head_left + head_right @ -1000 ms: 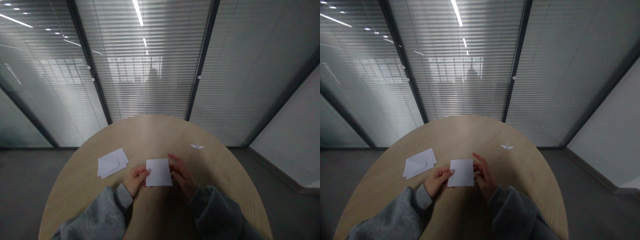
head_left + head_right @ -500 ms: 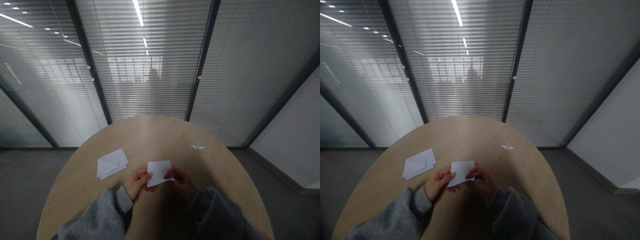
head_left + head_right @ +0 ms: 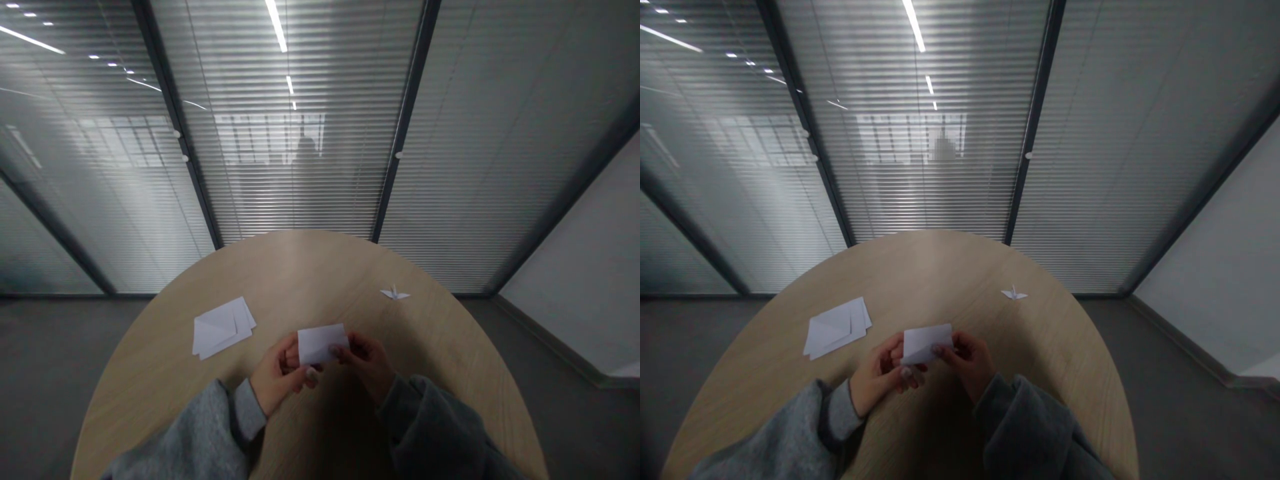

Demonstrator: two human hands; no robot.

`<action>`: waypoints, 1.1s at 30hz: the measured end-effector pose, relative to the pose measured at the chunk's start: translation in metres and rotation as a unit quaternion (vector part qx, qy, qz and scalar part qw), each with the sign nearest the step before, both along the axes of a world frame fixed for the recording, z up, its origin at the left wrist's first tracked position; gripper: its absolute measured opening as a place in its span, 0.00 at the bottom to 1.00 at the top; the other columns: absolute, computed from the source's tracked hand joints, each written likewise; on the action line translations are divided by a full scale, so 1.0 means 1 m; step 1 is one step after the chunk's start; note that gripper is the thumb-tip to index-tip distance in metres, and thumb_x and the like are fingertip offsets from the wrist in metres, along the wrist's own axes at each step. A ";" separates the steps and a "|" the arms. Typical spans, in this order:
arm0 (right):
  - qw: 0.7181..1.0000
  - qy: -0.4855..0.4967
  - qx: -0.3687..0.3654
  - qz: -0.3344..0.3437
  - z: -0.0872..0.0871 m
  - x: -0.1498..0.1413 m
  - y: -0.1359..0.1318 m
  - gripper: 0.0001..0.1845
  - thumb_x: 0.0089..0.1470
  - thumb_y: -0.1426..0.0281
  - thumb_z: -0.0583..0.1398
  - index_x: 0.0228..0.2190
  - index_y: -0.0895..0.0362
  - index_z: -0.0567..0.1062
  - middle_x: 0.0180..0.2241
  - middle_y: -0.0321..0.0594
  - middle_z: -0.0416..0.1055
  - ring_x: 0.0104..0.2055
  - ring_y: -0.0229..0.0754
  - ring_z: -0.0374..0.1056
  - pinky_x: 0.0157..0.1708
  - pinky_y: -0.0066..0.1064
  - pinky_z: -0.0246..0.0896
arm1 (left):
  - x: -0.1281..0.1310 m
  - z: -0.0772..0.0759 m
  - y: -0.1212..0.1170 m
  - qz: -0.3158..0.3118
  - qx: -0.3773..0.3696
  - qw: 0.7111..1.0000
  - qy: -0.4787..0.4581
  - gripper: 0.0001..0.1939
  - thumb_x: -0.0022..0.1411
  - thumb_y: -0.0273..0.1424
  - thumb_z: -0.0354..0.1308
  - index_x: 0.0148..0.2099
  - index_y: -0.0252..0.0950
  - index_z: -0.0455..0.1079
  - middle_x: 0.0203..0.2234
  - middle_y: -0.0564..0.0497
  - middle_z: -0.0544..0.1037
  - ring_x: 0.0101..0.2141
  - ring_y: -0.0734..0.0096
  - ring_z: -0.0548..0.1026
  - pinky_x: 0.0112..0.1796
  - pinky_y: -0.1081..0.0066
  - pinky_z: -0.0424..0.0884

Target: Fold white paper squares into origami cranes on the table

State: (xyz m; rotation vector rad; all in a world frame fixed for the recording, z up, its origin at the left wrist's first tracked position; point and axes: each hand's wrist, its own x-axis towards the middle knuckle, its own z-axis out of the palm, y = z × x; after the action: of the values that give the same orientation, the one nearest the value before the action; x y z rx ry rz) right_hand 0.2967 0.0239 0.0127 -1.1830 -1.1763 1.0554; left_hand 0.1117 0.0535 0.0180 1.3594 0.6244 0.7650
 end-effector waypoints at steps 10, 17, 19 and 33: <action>1.000 0.022 -0.007 0.004 0.004 -0.004 -0.005 0.26 0.32 0.47 0.67 0.20 0.56 0.69 0.19 0.33 0.65 0.23 0.37 0.62 0.26 0.30 0.60 | 0.003 0.001 0.000 0.017 0.012 0.999 0.036 0.24 0.50 0.46 0.64 0.39 0.30 0.71 0.27 0.43 0.79 0.22 0.70 0.75 0.24 0.72 0.69; 0.999 0.035 -0.016 -0.010 0.003 -0.003 -0.004 0.27 0.29 0.47 0.68 0.20 0.57 0.68 0.19 0.33 0.66 0.23 0.37 0.63 0.26 0.29 0.60 | 0.002 0.002 0.000 0.044 0.030 0.993 0.102 0.25 0.53 0.48 0.60 0.39 0.29 0.73 0.27 0.40 0.81 0.24 0.66 0.77 0.20 0.76 0.63; 0.999 0.044 -0.021 -0.017 0.003 -0.004 -0.004 0.28 0.29 0.47 0.68 0.20 0.57 0.68 0.19 0.33 0.66 0.23 0.36 0.62 0.26 0.29 0.60 | 0.002 0.004 -0.001 0.046 0.023 0.991 0.121 0.26 0.52 0.49 0.59 0.40 0.29 0.74 0.29 0.40 0.81 0.24 0.66 0.77 0.19 0.76 0.62; 0.999 0.042 -0.023 -0.014 -0.001 -0.004 -0.005 0.29 0.31 0.46 0.67 0.17 0.55 0.62 0.16 0.30 0.62 0.20 0.35 0.59 0.22 0.28 0.57 | 0.002 0.004 -0.001 0.049 0.020 0.991 0.122 0.29 0.52 0.52 0.59 0.39 0.28 0.76 0.25 0.40 0.81 0.21 0.68 0.76 0.19 0.75 0.61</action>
State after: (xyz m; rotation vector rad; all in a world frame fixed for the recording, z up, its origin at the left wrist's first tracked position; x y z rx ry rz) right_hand 0.2924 0.0192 0.0120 -1.1765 -1.0731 1.1065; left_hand 0.1139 0.0528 0.0225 1.4805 0.8775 0.6967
